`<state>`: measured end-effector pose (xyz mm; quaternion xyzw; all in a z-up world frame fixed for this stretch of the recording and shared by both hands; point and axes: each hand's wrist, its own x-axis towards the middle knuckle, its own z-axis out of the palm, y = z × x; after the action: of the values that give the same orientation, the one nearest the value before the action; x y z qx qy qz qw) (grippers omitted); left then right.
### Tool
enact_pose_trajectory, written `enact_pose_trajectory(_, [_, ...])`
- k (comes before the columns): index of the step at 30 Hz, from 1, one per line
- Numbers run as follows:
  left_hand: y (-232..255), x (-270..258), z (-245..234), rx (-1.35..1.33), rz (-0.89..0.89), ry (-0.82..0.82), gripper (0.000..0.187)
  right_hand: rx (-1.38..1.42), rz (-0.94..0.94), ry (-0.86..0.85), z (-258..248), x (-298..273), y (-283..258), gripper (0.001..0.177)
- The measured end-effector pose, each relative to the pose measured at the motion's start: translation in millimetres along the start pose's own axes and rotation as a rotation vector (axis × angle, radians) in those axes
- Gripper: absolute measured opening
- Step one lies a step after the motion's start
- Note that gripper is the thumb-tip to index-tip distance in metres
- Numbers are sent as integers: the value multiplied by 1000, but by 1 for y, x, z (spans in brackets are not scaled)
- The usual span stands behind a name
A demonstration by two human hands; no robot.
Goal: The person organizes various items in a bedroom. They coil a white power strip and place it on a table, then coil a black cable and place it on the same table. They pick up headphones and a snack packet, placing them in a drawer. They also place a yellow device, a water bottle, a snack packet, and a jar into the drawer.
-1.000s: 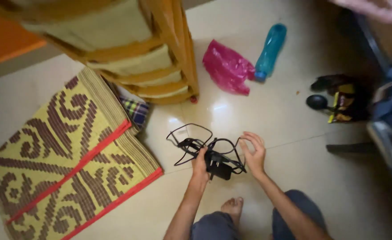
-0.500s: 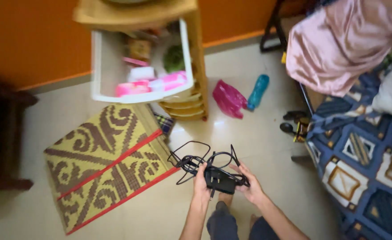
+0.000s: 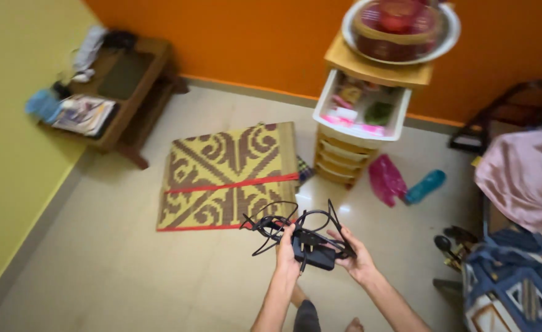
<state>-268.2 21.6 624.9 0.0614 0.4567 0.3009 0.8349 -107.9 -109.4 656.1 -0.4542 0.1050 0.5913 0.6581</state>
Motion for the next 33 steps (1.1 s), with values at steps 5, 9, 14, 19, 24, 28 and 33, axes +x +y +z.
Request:
enact_pose_trajectory(5, [87, -5, -22, -100, 91, -18, 29, -111, 83, -79, 97, 21, 12, 59])
enact_pose_trajectory(9, [161, -2, -32, -194, 139, 21, 28, -156, 116, -175, 182, 48, 19, 57])
enact_pose_trajectory(14, [244, 17, -46, -271, 255, -22, 29, -250, 90, -258, 271, 80, 27, 57])
enact_pose_trajectory(19, [315, 61, -66, -367, 348, -28, 26, -222, 115, -311, 344, 120, 41, 64])
enact_pose_trajectory(24, [396, 113, -86, -399, 415, -60, 27, -127, 138, -661, 409, 175, 51, 86])
enact_pose_trajectory(28, [478, 138, -83, -427, 407, 41, 29, -198, 95, -843, 472, 235, 53, 107])
enact_pose_trajectory(33, [576, 145, -59, -488, 435, 168, 33, -299, -49, -754, 557, 297, 67, 115])
